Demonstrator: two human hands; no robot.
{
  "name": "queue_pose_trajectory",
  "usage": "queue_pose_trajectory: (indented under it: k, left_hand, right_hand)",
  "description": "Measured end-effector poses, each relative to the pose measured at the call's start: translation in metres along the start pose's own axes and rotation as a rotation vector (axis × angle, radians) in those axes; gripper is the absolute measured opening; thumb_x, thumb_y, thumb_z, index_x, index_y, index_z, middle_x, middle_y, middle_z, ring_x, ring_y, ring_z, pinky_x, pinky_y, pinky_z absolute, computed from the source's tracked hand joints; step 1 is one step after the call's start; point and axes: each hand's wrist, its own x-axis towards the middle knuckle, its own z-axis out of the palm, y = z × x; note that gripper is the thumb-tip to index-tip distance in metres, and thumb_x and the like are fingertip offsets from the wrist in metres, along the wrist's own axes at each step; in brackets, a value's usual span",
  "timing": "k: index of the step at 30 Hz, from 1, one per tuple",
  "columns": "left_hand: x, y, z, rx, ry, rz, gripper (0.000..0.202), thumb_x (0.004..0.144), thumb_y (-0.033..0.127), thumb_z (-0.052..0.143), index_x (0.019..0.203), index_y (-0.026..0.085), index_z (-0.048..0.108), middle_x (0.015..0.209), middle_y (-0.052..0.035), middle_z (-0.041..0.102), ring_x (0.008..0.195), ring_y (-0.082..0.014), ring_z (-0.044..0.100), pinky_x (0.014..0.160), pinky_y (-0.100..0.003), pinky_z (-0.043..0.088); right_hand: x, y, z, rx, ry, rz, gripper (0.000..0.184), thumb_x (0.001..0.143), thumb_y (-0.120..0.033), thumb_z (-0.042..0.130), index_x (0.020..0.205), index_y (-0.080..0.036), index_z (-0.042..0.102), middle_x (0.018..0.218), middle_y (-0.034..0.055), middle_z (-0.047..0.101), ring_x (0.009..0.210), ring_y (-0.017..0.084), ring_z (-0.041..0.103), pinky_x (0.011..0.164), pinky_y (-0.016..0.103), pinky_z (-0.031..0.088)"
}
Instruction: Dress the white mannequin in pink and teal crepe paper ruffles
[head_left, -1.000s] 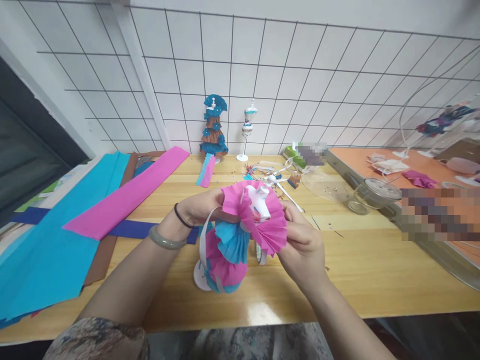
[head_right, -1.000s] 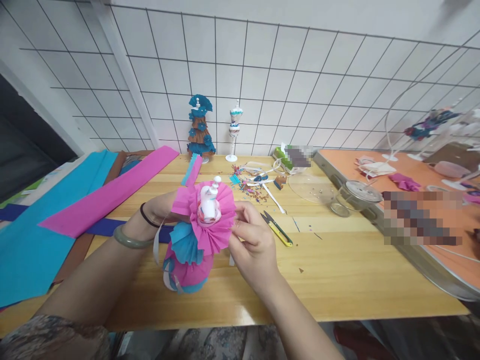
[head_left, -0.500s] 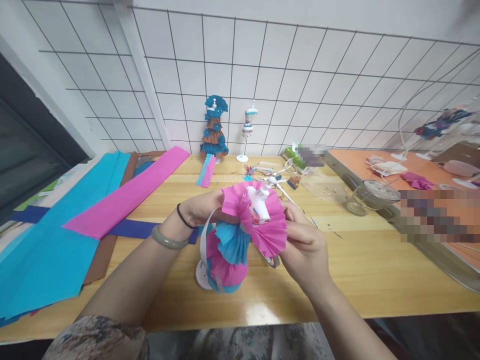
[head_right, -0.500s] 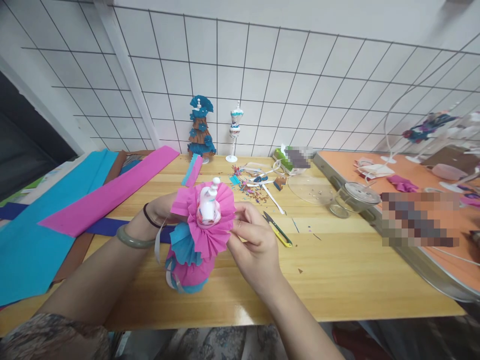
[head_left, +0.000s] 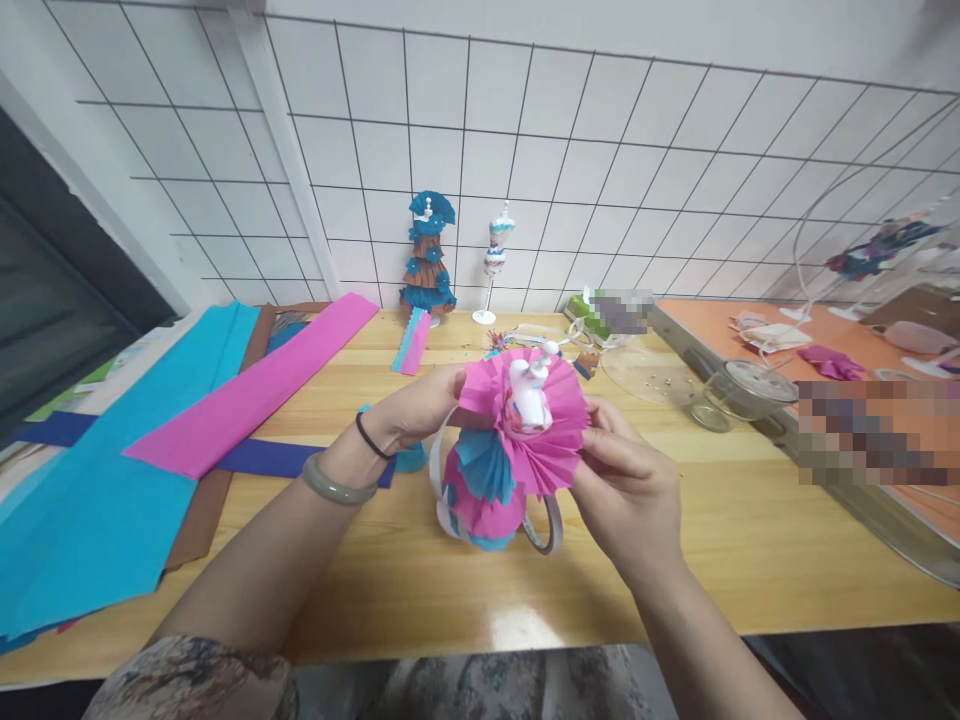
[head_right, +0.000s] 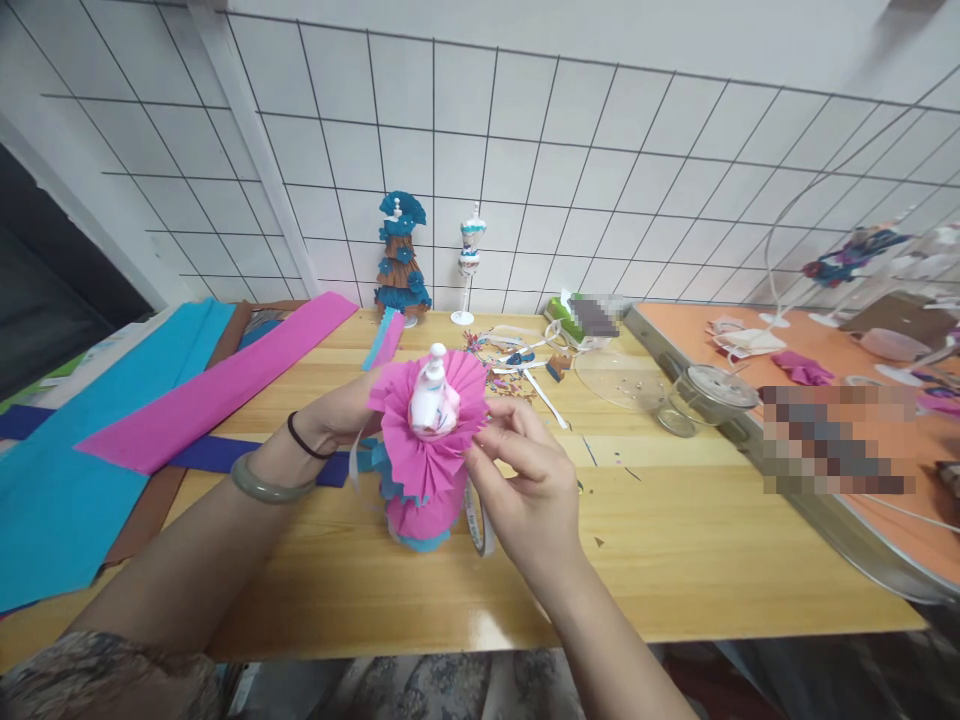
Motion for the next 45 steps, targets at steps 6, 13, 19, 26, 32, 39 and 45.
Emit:
queue_pose_trajectory:
  k: [6, 13, 19, 26, 32, 39, 45]
  left_hand:
    - [0.007, -0.015, 0.005, -0.188, -0.003, -0.002, 0.029, 0.063, 0.032, 0.078, 0.086, 0.014, 0.071, 0.088, -0.0073, 0.072, 0.084, -0.0209, 0.067, 0.081, -0.035, 0.052]
    - [0.007, -0.017, 0.005, -0.092, 0.116, 0.064, 0.034, 0.059, 0.031, 0.081, 0.088, 0.015, 0.073, 0.09, -0.0076, 0.073, 0.087, -0.0218, 0.066, 0.083, -0.035, 0.051]
    - [0.003, -0.01, -0.002, -0.064, 0.038, 0.126, 0.029, 0.071, 0.036, 0.071, 0.094, 0.018, 0.072, 0.103, -0.0082, 0.071, 0.101, -0.0247, 0.063, 0.089, -0.035, 0.049]
    - [0.004, -0.006, 0.003, 0.199, 0.013, 0.244, 0.052, 0.059, 0.024, 0.08, 0.108, 0.017, 0.064, 0.116, -0.0088, 0.064, 0.111, -0.0249, 0.056, 0.098, -0.035, 0.043]
    - [0.003, -0.004, 0.014, 0.251, 0.223, 0.279, 0.049, 0.058, 0.032, 0.081, 0.101, 0.017, 0.064, 0.102, -0.007, 0.068, 0.093, -0.0222, 0.062, 0.082, -0.032, 0.05]
    - [0.004, -0.006, 0.007, 0.302, 0.316, 0.313, 0.034, 0.06, 0.034, 0.079, 0.086, 0.016, 0.068, 0.085, -0.0045, 0.069, 0.079, -0.0195, 0.062, 0.075, -0.03, 0.05]
    - [0.007, -0.01, 0.003, 0.27, 0.319, 0.319, 0.029, 0.062, 0.031, 0.078, 0.085, 0.016, 0.068, 0.087, -0.005, 0.069, 0.082, -0.0192, 0.062, 0.079, -0.031, 0.05]
  right_hand:
    - [0.004, 0.004, -0.002, 0.025, 0.076, 0.204, 0.011, 0.076, -0.021, 0.067, 0.086, -0.022, 0.072, 0.093, 0.0056, 0.06, 0.073, 0.014, 0.058, 0.051, 0.025, 0.05]
    - [0.012, 0.007, 0.003, 0.049, 0.153, 0.268, 0.014, 0.071, -0.025, 0.072, 0.084, -0.02, 0.072, 0.091, 0.0041, 0.059, 0.058, 0.009, 0.055, 0.046, 0.024, 0.051]
    - [0.019, 0.006, 0.007, 0.02, 0.185, 0.313, 0.019, 0.072, -0.029, 0.071, 0.087, -0.018, 0.071, 0.09, 0.0047, 0.06, 0.055, 0.008, 0.057, 0.045, 0.023, 0.05]
    - [0.023, 0.011, 0.011, -0.089, 0.175, 0.286, 0.022, 0.078, -0.031, 0.066, 0.096, -0.019, 0.068, 0.098, 0.0062, 0.061, 0.06, 0.011, 0.059, 0.05, 0.026, 0.052]
    - [0.027, 0.009, 0.017, -0.184, 0.103, 0.233, 0.019, 0.079, -0.025, 0.063, 0.097, -0.02, 0.066, 0.098, 0.0058, 0.058, 0.059, 0.01, 0.058, 0.05, 0.025, 0.05]
    - [0.032, 0.003, 0.018, -0.145, 0.028, 0.251, 0.026, 0.078, -0.018, 0.06, 0.103, -0.017, 0.063, 0.101, 0.0076, 0.059, 0.066, 0.012, 0.061, 0.054, 0.026, 0.053]
    - [0.035, 0.002, 0.015, -0.106, 0.057, 0.231, 0.027, 0.076, -0.015, 0.061, 0.101, -0.019, 0.055, 0.095, 0.0038, 0.062, 0.067, 0.011, 0.06, 0.058, 0.026, 0.052]
